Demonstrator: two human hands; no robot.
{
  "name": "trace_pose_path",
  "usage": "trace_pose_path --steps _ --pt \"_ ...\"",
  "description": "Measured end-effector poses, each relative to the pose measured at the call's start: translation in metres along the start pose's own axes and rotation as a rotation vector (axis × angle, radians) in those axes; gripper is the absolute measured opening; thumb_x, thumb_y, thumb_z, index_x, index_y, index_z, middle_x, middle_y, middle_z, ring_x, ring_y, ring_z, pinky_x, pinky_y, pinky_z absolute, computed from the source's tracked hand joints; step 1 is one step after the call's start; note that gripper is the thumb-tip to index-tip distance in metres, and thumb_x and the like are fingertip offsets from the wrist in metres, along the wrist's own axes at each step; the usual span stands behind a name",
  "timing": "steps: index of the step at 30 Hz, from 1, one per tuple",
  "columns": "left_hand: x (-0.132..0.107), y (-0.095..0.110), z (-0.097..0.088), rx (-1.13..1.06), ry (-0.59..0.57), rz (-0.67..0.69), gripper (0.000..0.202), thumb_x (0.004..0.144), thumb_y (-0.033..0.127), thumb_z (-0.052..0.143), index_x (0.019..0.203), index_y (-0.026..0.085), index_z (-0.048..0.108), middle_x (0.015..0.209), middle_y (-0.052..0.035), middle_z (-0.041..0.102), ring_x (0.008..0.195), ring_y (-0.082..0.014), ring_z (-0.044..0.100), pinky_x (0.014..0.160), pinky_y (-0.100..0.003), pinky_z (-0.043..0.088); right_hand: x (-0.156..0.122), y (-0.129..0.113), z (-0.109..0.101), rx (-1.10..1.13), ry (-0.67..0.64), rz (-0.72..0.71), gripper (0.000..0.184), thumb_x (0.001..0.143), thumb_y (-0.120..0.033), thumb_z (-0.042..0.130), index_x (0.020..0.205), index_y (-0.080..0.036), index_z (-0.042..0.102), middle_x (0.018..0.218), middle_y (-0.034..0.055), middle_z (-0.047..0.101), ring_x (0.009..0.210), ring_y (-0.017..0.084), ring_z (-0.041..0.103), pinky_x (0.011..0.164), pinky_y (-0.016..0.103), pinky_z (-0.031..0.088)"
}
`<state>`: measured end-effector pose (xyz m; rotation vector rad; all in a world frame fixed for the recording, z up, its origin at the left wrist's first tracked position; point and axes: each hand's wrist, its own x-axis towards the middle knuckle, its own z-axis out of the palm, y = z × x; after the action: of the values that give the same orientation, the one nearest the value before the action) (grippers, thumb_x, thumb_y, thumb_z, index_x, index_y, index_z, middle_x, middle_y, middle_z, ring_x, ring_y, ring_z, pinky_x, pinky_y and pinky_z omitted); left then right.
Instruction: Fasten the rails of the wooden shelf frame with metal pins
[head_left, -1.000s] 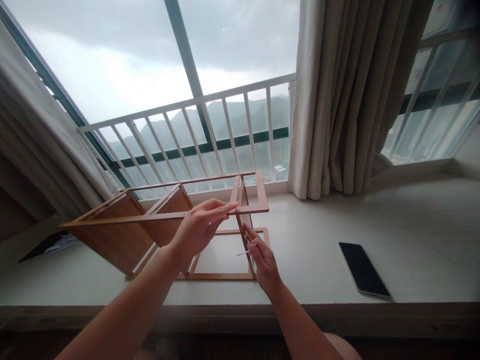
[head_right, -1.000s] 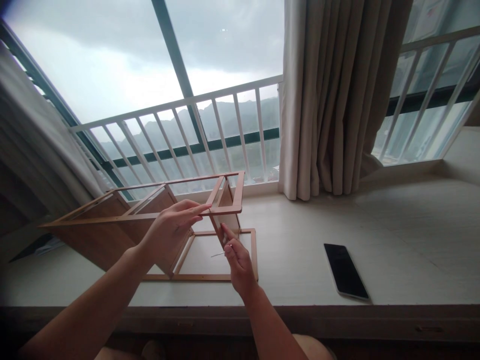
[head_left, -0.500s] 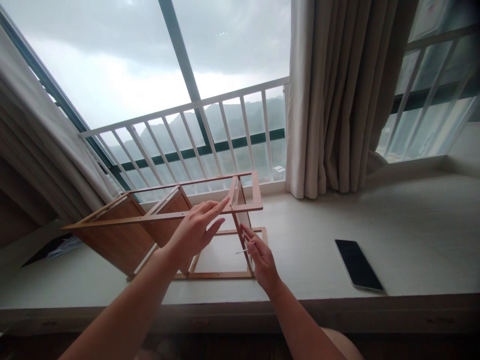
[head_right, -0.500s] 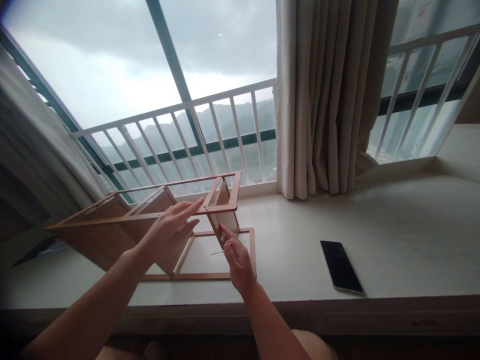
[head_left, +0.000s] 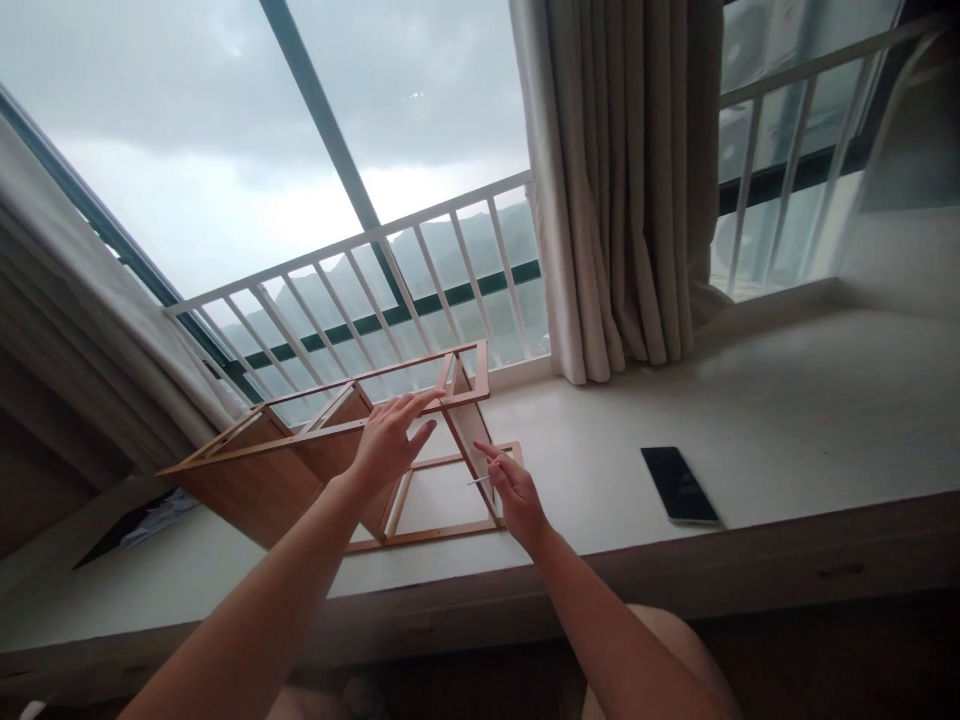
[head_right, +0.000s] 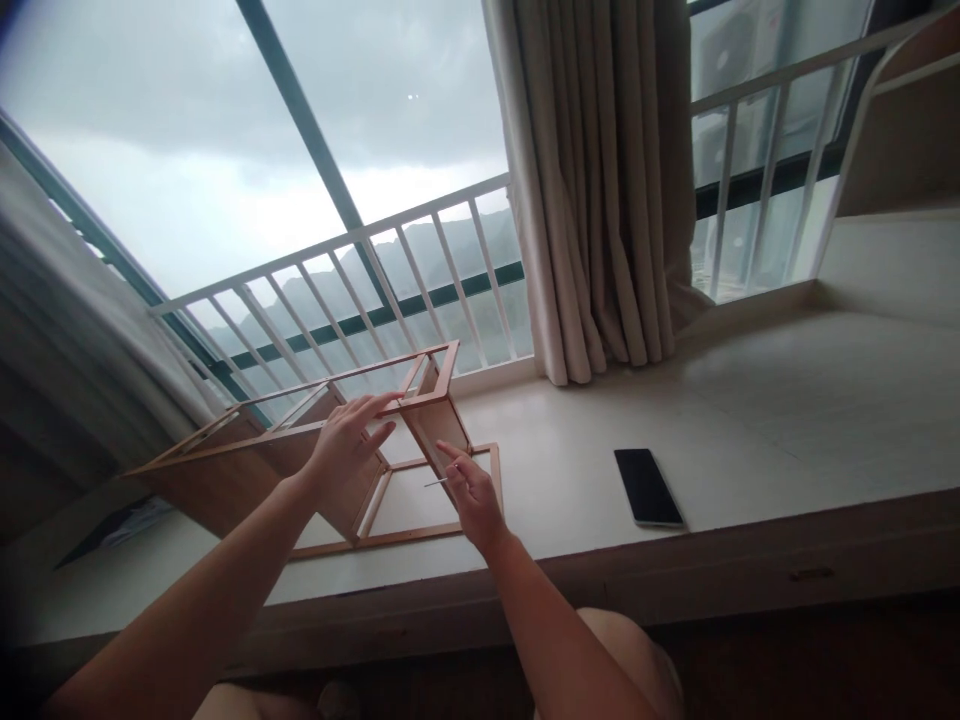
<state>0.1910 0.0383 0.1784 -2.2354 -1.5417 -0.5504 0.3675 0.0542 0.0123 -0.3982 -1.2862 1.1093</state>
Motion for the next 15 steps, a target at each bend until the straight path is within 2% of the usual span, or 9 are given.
trace_pose_path --steps 4,6,9,15 --pt "0.005 0.001 -0.001 -0.052 -0.027 -0.035 0.038 0.091 0.031 0.050 0.128 0.030 0.057 0.108 -0.0016 0.067 0.098 -0.0187 0.060 0.089 -0.032 0.042 -0.010 -0.006 -0.007 -0.089 0.011 -0.038 0.031 0.097 -0.041 0.046 0.108 -0.020 0.067 0.130 0.0082 0.062 0.120 0.024 0.055 0.106 0.040 0.037" --pt "0.006 0.001 -0.001 -0.065 -0.032 -0.045 0.037 0.091 0.031 0.049 0.127 0.030 0.058 0.107 -0.0016 0.067 0.097 -0.0181 0.060 0.088 -0.031 0.042 -0.015 -0.006 -0.010 -0.141 0.032 -0.026 0.034 0.097 -0.041 0.045 0.115 -0.020 0.066 0.125 0.0077 0.065 0.114 0.023 0.058 0.101 0.038 0.041" --pt "0.004 0.000 0.002 -0.044 -0.005 -0.049 0.037 0.090 0.030 0.050 0.127 0.030 0.058 0.110 -0.0019 0.068 0.097 -0.0192 0.061 0.089 -0.032 0.042 -0.024 -0.002 -0.012 -0.204 0.048 -0.006 0.034 0.098 -0.040 0.045 0.114 -0.020 0.066 0.115 0.0067 0.067 0.107 0.022 0.061 0.096 0.035 0.044" --pt "-0.001 0.001 0.006 -0.005 0.023 -0.052 0.043 0.092 0.033 0.049 0.135 0.033 0.050 0.114 -0.0022 0.068 0.103 -0.0219 0.060 0.093 -0.037 0.038 -0.041 0.005 -0.018 -0.308 0.063 0.030 0.027 0.098 -0.038 0.044 0.100 -0.020 0.064 0.107 0.0067 0.067 0.103 0.020 0.061 0.092 0.034 0.044"
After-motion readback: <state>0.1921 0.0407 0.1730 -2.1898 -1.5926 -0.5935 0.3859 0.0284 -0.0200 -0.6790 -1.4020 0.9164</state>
